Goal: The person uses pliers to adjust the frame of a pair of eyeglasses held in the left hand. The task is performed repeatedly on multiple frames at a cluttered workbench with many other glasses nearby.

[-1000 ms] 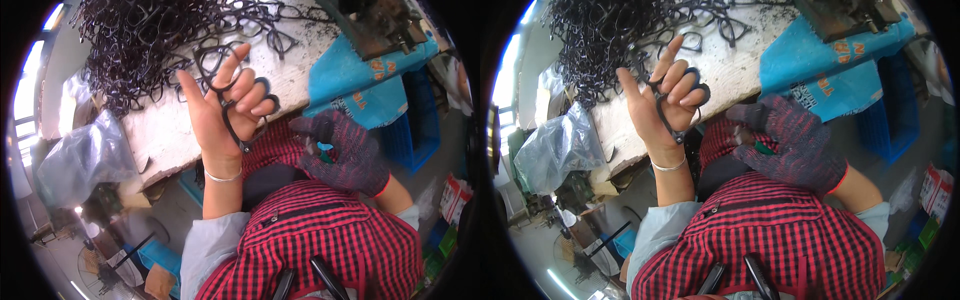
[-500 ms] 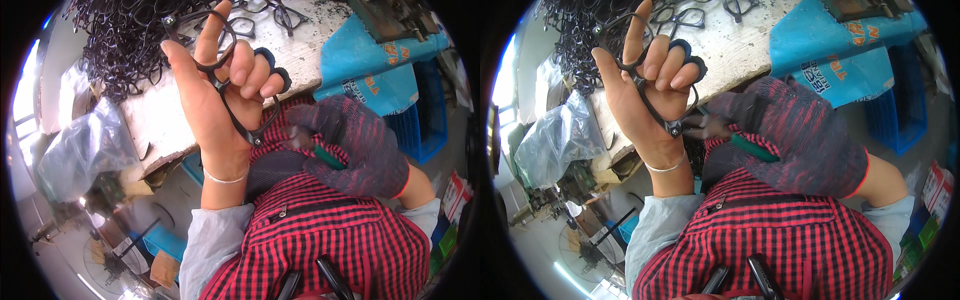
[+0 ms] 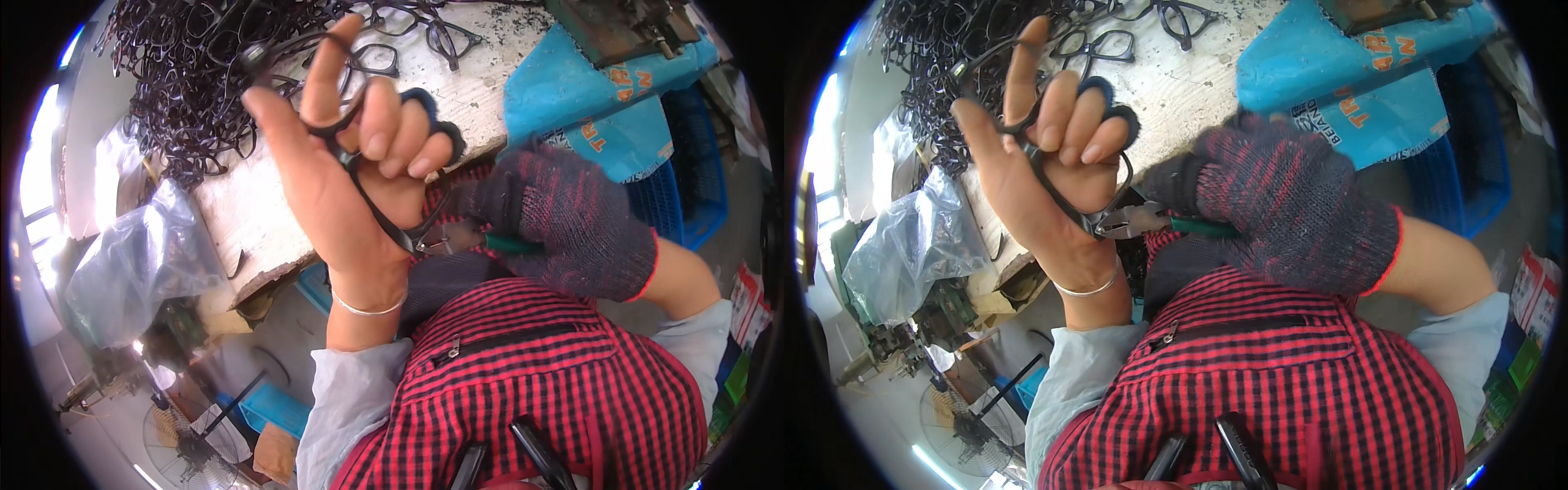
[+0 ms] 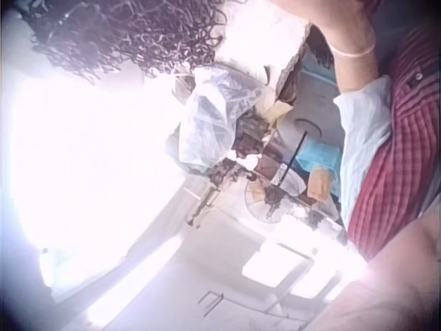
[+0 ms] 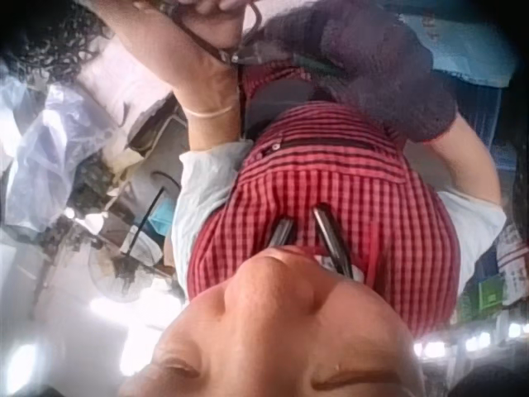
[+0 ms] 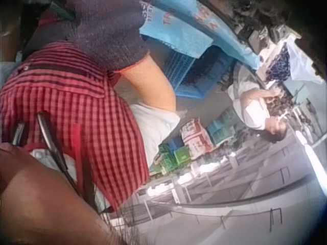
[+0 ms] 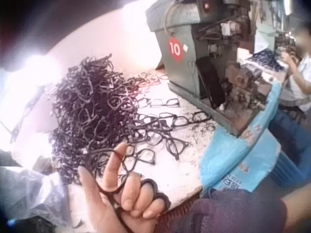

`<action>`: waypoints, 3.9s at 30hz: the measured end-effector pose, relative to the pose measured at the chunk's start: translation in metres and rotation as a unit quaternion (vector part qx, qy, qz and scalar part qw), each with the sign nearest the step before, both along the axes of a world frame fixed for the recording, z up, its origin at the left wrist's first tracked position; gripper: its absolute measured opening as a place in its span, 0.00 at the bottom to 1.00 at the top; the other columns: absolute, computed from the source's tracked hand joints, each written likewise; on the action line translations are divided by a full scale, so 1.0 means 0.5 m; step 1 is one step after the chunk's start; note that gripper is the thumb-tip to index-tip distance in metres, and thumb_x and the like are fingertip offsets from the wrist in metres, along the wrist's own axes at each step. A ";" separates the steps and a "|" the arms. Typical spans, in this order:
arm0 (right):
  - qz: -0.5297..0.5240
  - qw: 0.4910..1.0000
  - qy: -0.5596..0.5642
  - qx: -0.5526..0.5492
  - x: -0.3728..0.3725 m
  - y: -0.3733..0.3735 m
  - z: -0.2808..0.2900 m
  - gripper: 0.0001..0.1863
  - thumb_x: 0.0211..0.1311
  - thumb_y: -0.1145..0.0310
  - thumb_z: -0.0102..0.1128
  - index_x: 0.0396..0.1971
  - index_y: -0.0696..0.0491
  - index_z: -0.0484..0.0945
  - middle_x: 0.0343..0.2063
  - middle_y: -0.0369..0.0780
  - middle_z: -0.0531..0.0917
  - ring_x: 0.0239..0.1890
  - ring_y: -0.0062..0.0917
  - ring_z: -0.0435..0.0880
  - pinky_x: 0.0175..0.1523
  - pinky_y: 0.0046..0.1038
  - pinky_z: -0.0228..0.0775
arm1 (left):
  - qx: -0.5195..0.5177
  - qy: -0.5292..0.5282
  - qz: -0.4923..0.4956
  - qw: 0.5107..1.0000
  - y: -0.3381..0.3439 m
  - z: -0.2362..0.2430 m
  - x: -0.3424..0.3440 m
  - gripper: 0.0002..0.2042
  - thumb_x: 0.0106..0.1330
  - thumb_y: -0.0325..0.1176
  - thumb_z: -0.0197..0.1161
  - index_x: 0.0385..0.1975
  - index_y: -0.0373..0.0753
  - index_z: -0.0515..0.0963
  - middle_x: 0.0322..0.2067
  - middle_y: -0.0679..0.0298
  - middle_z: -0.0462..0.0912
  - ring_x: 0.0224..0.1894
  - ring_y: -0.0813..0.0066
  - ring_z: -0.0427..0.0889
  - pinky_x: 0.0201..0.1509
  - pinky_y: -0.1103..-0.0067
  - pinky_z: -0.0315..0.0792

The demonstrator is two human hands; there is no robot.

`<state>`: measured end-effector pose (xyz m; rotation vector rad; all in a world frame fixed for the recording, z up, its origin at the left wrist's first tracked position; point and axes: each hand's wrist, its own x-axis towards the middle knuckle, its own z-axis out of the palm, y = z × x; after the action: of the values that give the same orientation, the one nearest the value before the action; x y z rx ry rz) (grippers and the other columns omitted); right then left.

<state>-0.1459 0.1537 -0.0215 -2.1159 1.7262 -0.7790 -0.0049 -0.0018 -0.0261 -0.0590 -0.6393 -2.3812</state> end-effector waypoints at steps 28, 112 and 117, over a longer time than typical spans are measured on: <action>-0.053 0.996 -0.049 0.059 0.037 0.017 0.012 0.20 0.54 0.63 0.67 0.48 0.50 0.80 0.31 0.42 0.81 0.34 0.37 0.81 0.40 0.35 0.72 | -0.238 -0.030 0.275 0.931 0.044 0.032 0.013 0.42 0.71 0.70 0.31 0.71 0.39 0.55 0.22 0.70 0.60 0.24 0.79 0.58 0.30 0.79 0.60; -0.045 0.965 0.239 -0.094 0.023 0.020 -0.007 0.10 0.59 0.60 0.53 0.30 0.50 0.78 0.28 0.42 0.79 0.31 0.33 0.80 0.32 0.37 0.69 | -0.046 0.001 0.020 0.999 0.023 0.044 0.036 0.39 0.74 0.61 0.41 0.74 0.38 0.45 0.28 0.65 0.59 0.26 0.78 0.60 0.35 0.67 0.78; 0.028 0.997 0.000 0.078 0.047 0.018 0.005 0.14 0.60 0.57 0.55 0.34 0.53 0.78 0.31 0.45 0.79 0.32 0.36 0.80 0.34 0.39 0.70 | -0.201 0.011 0.204 0.958 0.022 0.034 0.037 0.41 0.72 0.67 0.38 0.73 0.38 0.50 0.29 0.66 0.60 0.28 0.81 0.60 0.28 0.82 0.71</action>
<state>-0.1223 0.1626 -0.0189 -2.0495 1.6613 -0.6078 0.0135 0.0093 -0.0090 -0.1159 -1.0113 -1.8276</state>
